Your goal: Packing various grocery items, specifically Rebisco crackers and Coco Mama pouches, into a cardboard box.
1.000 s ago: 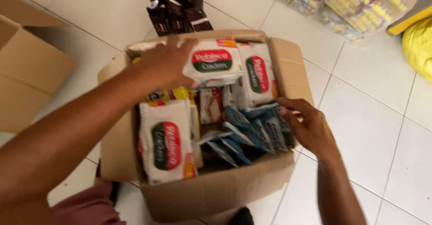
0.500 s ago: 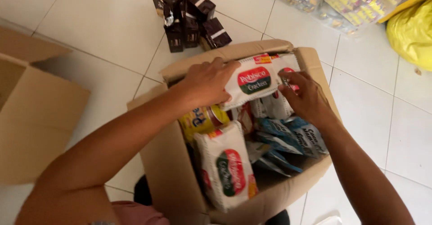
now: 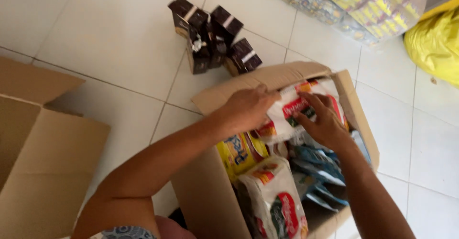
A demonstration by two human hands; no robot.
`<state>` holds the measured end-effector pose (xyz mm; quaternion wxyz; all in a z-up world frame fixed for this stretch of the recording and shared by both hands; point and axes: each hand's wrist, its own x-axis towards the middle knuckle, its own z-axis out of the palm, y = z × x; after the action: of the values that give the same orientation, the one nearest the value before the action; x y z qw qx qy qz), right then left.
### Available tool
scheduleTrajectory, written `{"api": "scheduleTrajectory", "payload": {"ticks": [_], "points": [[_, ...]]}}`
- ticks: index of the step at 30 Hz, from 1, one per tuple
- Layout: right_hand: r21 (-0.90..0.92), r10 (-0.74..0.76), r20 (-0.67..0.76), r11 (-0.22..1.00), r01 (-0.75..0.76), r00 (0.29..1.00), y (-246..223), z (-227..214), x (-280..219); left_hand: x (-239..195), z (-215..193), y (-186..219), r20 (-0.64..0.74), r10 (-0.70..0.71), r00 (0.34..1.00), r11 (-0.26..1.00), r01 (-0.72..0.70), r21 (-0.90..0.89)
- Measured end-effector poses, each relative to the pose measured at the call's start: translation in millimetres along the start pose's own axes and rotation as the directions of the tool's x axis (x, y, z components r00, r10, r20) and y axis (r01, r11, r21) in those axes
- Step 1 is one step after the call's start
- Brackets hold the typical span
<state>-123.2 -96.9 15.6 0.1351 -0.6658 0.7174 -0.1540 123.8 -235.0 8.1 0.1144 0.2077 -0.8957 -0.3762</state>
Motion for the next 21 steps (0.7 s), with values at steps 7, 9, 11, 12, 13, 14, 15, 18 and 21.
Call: {"api": "scheduleTrajectory", "payload": {"ticks": [7, 9, 11, 12, 13, 14, 15, 18, 21], "points": [[-0.038, 0.316, 0.14, 0.949, -0.314, 0.938, -59.0, -30.5, 64.4, 9.3, -39.7, -79.9, -0.102, -0.029, 0.994, 0.957, -0.002, -0.291], [-0.006, 0.162, 0.093, 0.987, -0.162, 0.982, -83.5, -29.9, 96.6, 8.5, -51.2, -118.8, -0.229, -0.212, 0.95, 0.939, 0.134, -0.316], [-0.035, 0.16, 0.129, 0.987, -0.157, 0.979, -83.5, -12.8, 129.1, -2.9, -60.9, -139.3, -0.169, -0.299, 0.939, 0.926, 0.243, -0.289], [-0.064, 0.16, 0.163, 0.986, -0.151, 0.974, -83.9, -4.5, 145.4, -8.8, -65.7, -149.4, -0.111, -0.384, 0.917, 0.903, 0.347, -0.254], [-0.067, 0.158, 0.166, 0.987, -0.149, 0.973, -75.1, 13.7, 160.7, -6.7, -52.9, -162.8, -0.113, -0.386, 0.916, 0.902, 0.348, -0.257], [-0.125, 0.211, 0.239, 0.975, -0.186, 0.948, -66.2, 31.5, 176.1, -4.3, -39.8, -176.1, 0.007, -0.366, 0.931, 0.851, 0.338, -0.403], [-0.186, 0.267, 0.306, 0.958, -0.218, 0.914, -57.2, 49.8, 191.6, -2.0, -26.4, -189.6, 0.121, -0.323, 0.939, 0.773, 0.335, -0.538], [-0.307, 0.243, 0.364, 0.943, -0.131, 0.899, -10.0, 104.3, 223.6, 31.7, 47.9, -240.4, 0.015, -0.29, 0.957, 0.842, 0.262, -0.471], [-0.338, 0.266, 0.368, 0.931, -0.139, 0.891, 43.1, 141.7, 246.7, 62.9, 100.8, -265.2, 0.119, -0.373, 0.92, 0.781, 0.381, -0.496]]}}
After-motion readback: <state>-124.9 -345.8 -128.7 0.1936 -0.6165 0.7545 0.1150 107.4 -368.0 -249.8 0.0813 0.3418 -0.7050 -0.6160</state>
